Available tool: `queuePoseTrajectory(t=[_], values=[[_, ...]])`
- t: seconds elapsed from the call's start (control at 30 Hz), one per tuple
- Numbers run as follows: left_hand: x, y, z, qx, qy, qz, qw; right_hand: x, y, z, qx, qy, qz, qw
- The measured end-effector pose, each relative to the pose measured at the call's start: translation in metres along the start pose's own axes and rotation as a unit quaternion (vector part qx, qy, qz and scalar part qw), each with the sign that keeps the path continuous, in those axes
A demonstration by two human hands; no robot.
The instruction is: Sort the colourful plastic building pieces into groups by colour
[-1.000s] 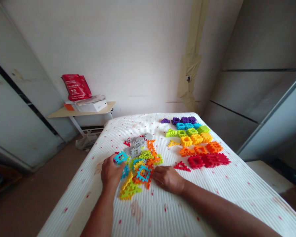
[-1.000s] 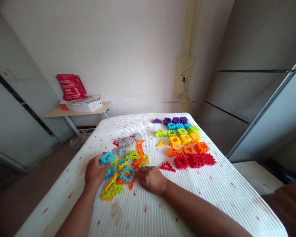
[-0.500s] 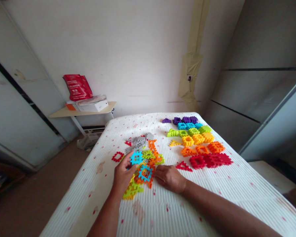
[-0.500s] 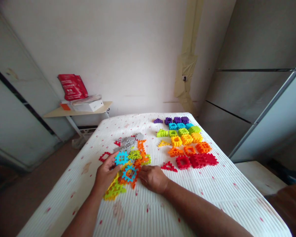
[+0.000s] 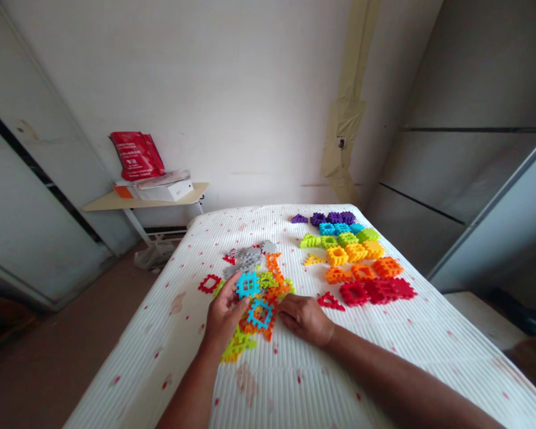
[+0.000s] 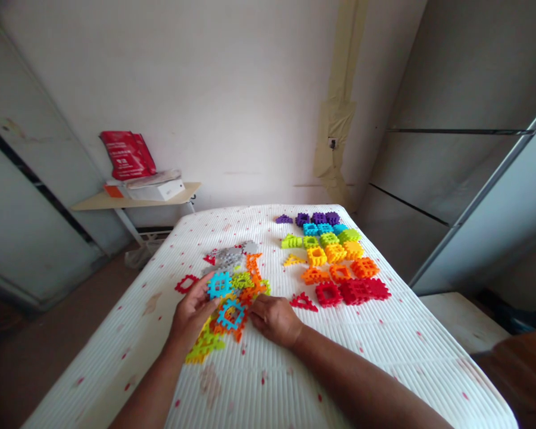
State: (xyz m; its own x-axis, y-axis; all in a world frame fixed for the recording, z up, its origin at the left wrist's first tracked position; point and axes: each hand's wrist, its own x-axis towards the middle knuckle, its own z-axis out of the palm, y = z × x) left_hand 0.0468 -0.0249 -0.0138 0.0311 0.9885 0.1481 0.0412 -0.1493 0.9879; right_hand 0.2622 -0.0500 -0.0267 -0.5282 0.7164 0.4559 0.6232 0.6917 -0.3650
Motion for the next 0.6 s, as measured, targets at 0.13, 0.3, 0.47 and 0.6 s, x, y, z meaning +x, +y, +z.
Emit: queuePoseTrajectory(t=[0.13, 0.3, 0.47, 0.6], values=[[0.001, -0.002, -0.001, 0.028, 0.033, -0.002, 0.999, 0.007, -0.001, -0.006, 0.047, 0.092, -0.005, 0.995], [-0.001, 0.003, 0.001, 0.038, 0.051, 0.006, 0.998, 0.029, -0.009, -0.009, -0.005, 0.103, 0.007, 0.995], [-0.005, 0.013, 0.005, 0.014, 0.074, -0.011, 0.997, 0.052, -0.026, -0.006, -0.098, 0.043, 0.016, 0.994], [-0.006, 0.016, 0.007, 0.001, 0.071, -0.033, 0.997, 0.065, -0.040, -0.003, -0.149, 0.023, 0.031, 0.988]])
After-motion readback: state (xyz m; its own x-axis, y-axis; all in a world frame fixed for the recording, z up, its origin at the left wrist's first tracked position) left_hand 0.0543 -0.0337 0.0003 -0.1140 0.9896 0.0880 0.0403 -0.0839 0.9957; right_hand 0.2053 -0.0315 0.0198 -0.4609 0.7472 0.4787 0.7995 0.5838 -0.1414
